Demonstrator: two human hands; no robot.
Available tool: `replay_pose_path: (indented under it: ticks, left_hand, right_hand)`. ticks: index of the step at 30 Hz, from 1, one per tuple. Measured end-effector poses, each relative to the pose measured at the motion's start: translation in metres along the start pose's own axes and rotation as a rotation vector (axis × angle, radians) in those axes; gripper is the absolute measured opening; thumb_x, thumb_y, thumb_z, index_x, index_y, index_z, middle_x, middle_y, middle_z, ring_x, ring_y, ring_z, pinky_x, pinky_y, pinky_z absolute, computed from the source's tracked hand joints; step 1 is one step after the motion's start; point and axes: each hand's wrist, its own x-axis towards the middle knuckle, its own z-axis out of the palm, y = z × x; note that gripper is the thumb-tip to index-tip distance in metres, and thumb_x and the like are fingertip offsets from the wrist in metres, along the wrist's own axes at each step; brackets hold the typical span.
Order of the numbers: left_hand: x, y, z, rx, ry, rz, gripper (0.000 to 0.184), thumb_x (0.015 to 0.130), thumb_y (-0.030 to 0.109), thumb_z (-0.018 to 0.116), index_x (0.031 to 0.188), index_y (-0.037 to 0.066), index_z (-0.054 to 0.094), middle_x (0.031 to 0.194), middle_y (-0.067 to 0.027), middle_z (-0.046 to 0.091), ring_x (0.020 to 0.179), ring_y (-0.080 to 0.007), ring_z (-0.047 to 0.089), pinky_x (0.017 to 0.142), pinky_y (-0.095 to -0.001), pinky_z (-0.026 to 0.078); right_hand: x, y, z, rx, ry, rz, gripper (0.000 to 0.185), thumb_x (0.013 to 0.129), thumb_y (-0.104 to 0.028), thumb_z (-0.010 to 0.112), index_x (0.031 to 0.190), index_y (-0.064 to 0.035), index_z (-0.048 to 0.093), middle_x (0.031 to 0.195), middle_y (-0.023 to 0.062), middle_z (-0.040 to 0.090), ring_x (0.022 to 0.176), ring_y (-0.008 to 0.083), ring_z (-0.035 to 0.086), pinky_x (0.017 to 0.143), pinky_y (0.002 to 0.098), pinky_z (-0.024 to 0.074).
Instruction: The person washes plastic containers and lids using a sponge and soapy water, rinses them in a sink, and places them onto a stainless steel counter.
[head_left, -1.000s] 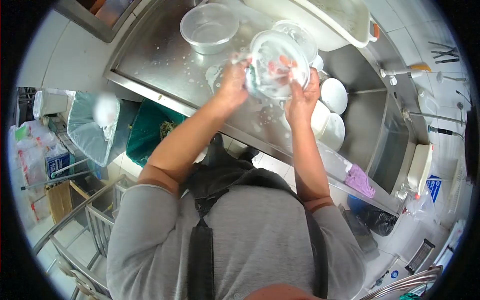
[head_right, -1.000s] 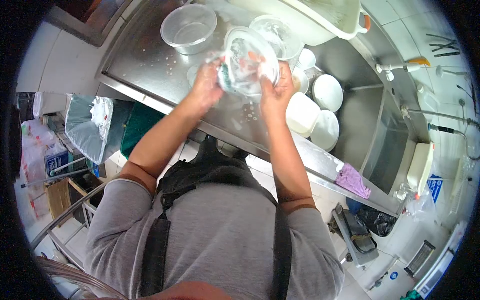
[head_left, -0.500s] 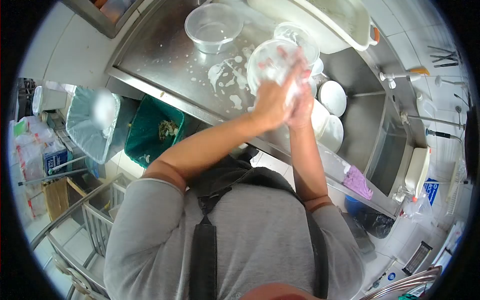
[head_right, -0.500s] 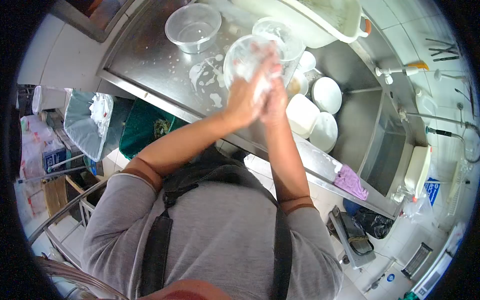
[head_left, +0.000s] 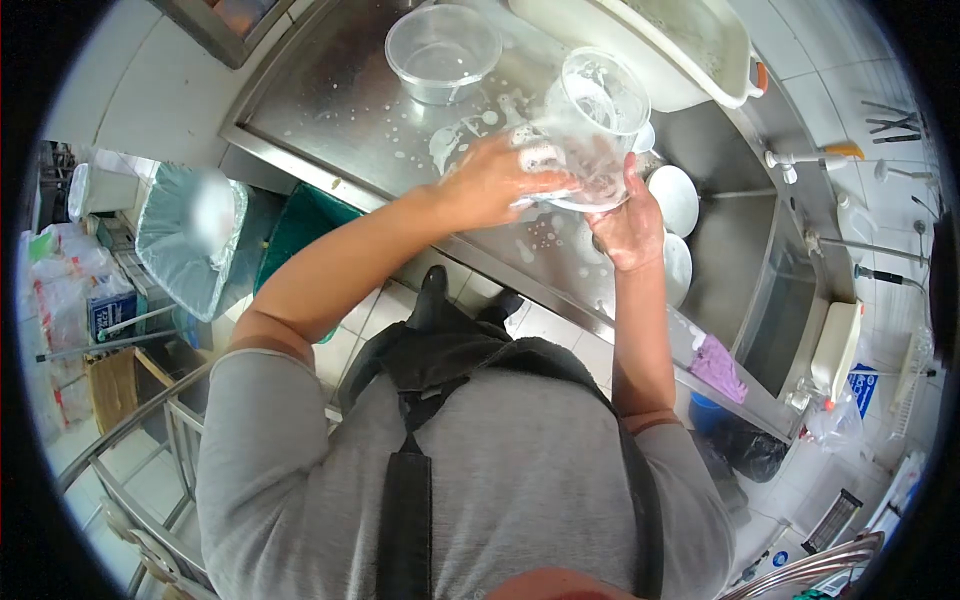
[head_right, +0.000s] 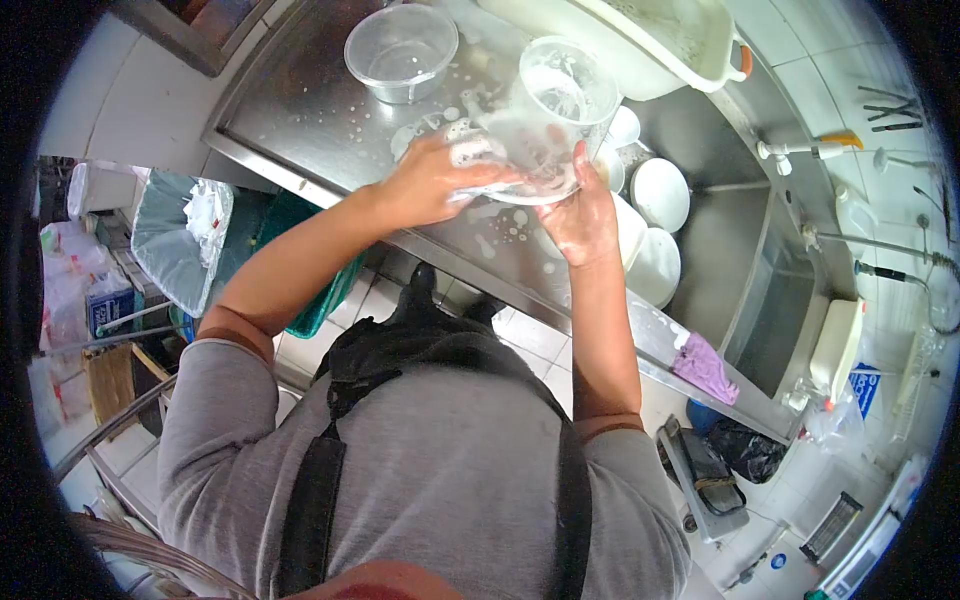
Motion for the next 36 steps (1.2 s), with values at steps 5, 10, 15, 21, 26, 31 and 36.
replay_pose_path:
  ticks: [5, 10, 15, 21, 26, 31, 36]
  left_hand:
    - [0.014, -0.013, -0.034, -0.175, -0.142, -0.233, 0.036, 0.069, 0.024, 0.076, 0.104, 0.019, 0.065, 0.092, -0.0123, 0.066, 0.084, -0.0308, 0.065, 0.069, -0.0401, 0.054]
    - [0.017, -0.051, -0.025, -0.151, -0.138, -0.39, 0.028, 0.07, 0.022, 0.076, 0.094, 0.011, 0.067, 0.077, -0.012, 0.066, 0.075, -0.0317, 0.064, 0.068, -0.0418, 0.05]
    - [0.03, -0.053, 0.018, 0.337, -0.274, -0.502, 0.072, 0.071, 0.033, 0.075, 0.136, 0.026, 0.044, 0.101, -0.0112, 0.068, 0.096, -0.0332, 0.064, 0.081, -0.0462, 0.05]
    - [-0.028, -0.028, 0.061, 0.016, -0.56, -0.546, 0.084, 0.078, 0.031, 0.067, 0.147, 0.026, 0.021, 0.127, -0.0153, 0.054, 0.124, -0.0358, 0.046, 0.107, -0.0528, 0.027]
    - [-0.01, -0.058, 0.068, 0.345, -0.317, -0.397, 0.08, 0.081, 0.036, 0.059, 0.148, 0.025, 0.019, 0.147, -0.0136, 0.032, 0.13, -0.033, 0.041, 0.114, -0.05, 0.016]
    - [-0.042, -0.054, 0.068, 0.395, -0.449, -0.259, 0.08, 0.08, 0.03, 0.058, 0.149, 0.025, 0.018, 0.152, -0.0098, 0.024, 0.136, -0.0302, 0.031, 0.113, -0.0553, 0.011]
    - [-0.001, -0.05, 0.067, 0.449, -0.373, -0.369, 0.08, 0.085, 0.041, 0.056, 0.149, 0.015, 0.015, 0.149, -0.008, 0.033, 0.14, -0.0314, 0.022, 0.113, -0.0576, 0.004]
  right_hand:
    - [0.004, 0.04, -0.024, -0.44, 0.148, 0.051, 0.078, 0.089, -0.063, 0.045, 0.13, 0.003, 0.037, 0.122, 0.0188, 0.048, 0.105, 0.0308, 0.056, 0.088, 0.0435, 0.0487]
    - [0.008, 0.068, -0.03, -0.747, 0.304, -0.219, 0.067, 0.094, -0.037, 0.054, 0.132, 0.0054, 0.02, 0.122, 0.0237, 0.046, 0.098, 0.0252, 0.058, 0.061, 0.0304, 0.0546]
    - [0.029, 0.062, -0.037, -0.86, 0.182, -0.058, 0.029, 0.092, -0.005, 0.051, 0.119, 0.0024, 0.043, 0.098, 0.0147, 0.061, 0.074, 0.0195, 0.063, 0.052, 0.0279, 0.0532]
    - [0.046, 0.078, -0.044, -0.654, 0.192, -0.154, 0.044, 0.092, 0.001, 0.046, 0.134, -0.0018, 0.032, 0.101, 0.0191, 0.059, 0.073, 0.0299, 0.067, 0.057, 0.0358, 0.0579]
    - [0.047, 0.082, -0.056, -0.625, 0.058, -0.144, 0.065, 0.093, 0.002, 0.045, 0.147, -0.0089, 0.011, 0.104, 0.0232, 0.057, 0.08, 0.0345, 0.067, 0.064, 0.0393, 0.0603]
    - [0.036, 0.066, -0.046, -0.625, 0.027, -0.098, 0.061, 0.094, 0.004, 0.041, 0.147, -0.0069, 0.013, 0.114, 0.0232, 0.054, 0.087, 0.0332, 0.065, 0.067, 0.0403, 0.0601]
    - [0.039, 0.062, -0.049, -0.586, 0.074, -0.034, 0.057, 0.095, 0.004, 0.038, 0.146, -0.004, 0.015, 0.119, 0.0205, 0.053, 0.092, 0.0282, 0.064, 0.069, 0.0384, 0.0597]
